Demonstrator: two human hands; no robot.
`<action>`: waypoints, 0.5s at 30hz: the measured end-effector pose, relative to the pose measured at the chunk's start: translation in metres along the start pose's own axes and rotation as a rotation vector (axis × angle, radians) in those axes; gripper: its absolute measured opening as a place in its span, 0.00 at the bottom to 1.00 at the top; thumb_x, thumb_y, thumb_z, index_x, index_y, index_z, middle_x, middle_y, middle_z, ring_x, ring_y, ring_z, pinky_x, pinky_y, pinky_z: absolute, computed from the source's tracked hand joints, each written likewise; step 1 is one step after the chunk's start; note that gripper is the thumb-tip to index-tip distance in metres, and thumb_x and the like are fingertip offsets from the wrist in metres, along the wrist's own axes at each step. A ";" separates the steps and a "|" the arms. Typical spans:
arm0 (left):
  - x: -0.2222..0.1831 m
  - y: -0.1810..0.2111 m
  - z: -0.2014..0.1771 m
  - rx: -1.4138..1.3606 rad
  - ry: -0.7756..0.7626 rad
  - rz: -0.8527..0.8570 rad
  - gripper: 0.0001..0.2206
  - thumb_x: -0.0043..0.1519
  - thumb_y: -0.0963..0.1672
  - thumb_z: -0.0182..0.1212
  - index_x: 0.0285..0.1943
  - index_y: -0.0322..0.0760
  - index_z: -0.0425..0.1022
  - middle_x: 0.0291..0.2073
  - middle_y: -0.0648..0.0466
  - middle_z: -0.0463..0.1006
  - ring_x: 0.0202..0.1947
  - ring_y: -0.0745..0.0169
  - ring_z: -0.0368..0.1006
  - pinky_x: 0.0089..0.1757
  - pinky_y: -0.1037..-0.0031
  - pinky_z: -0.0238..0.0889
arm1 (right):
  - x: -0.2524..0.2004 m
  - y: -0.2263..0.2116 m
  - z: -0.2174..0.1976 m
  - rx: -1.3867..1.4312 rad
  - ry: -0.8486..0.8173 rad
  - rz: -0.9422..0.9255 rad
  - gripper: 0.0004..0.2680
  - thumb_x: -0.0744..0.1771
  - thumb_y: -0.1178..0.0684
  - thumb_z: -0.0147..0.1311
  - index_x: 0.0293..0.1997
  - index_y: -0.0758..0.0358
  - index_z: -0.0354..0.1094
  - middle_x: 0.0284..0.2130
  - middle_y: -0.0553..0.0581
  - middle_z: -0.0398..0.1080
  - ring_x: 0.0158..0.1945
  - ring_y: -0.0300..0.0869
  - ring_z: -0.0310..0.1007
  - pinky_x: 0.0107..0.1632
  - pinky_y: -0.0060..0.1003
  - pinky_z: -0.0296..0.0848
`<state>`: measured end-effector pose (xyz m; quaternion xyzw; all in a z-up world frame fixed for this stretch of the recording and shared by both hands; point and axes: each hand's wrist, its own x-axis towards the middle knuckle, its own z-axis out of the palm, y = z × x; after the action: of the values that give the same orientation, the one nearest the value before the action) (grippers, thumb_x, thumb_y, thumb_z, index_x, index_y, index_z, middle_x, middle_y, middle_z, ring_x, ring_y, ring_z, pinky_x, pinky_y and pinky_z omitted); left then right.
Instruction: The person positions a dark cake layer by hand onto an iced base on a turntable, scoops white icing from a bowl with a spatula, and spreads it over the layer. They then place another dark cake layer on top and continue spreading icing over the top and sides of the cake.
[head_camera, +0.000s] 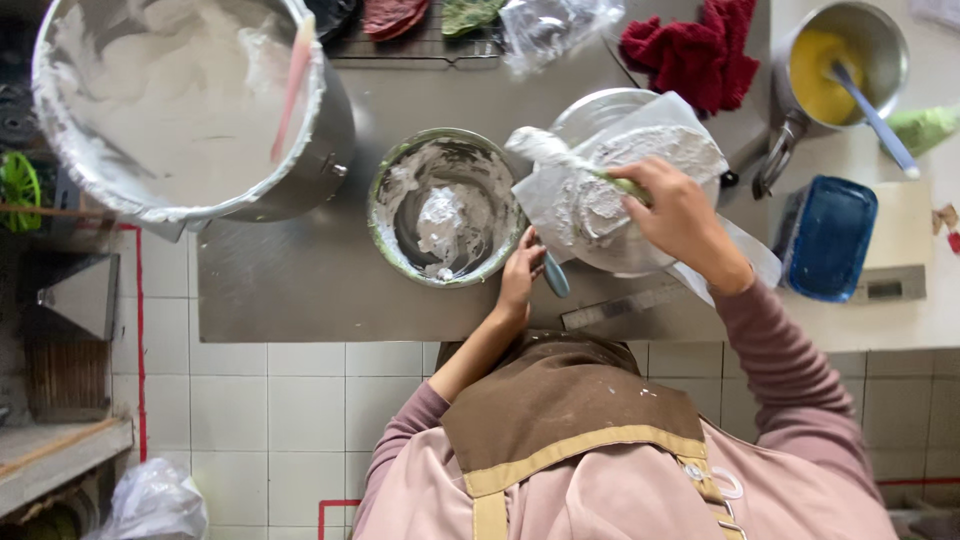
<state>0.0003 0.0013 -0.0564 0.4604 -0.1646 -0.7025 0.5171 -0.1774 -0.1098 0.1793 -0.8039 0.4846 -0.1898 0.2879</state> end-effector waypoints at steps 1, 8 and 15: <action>0.001 -0.001 -0.001 -0.004 0.009 0.008 0.30 0.69 0.49 0.45 0.80 0.34 0.49 0.70 0.54 0.62 0.65 0.61 0.63 0.60 0.70 0.56 | 0.013 -0.009 0.006 -0.088 -0.070 -0.126 0.11 0.68 0.59 0.56 0.56 0.62 0.73 0.39 0.58 0.73 0.33 0.42 0.72 0.36 0.36 0.72; -0.023 0.016 -0.009 0.011 0.031 0.031 0.21 0.68 0.46 0.46 0.68 0.32 0.66 0.55 0.53 0.74 0.51 0.67 0.70 0.50 0.74 0.62 | 0.089 -0.042 0.100 -0.649 -0.504 -0.426 0.08 0.64 0.59 0.56 0.45 0.57 0.74 0.37 0.54 0.74 0.38 0.47 0.79 0.35 0.42 0.76; -0.100 0.091 -0.052 0.188 -0.314 -0.065 0.19 0.71 0.48 0.41 0.51 0.35 0.79 0.26 0.58 0.74 0.23 0.74 0.61 0.29 0.80 0.57 | 0.171 -0.043 0.132 -0.465 -0.800 -0.556 0.07 0.64 0.49 0.55 0.38 0.56 0.75 0.34 0.60 0.76 0.39 0.57 0.77 0.40 0.52 0.74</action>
<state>0.0998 0.0640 0.0283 0.3966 -0.2933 -0.7635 0.4167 0.0069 -0.2093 0.1108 -0.9538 0.1354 0.1744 0.2035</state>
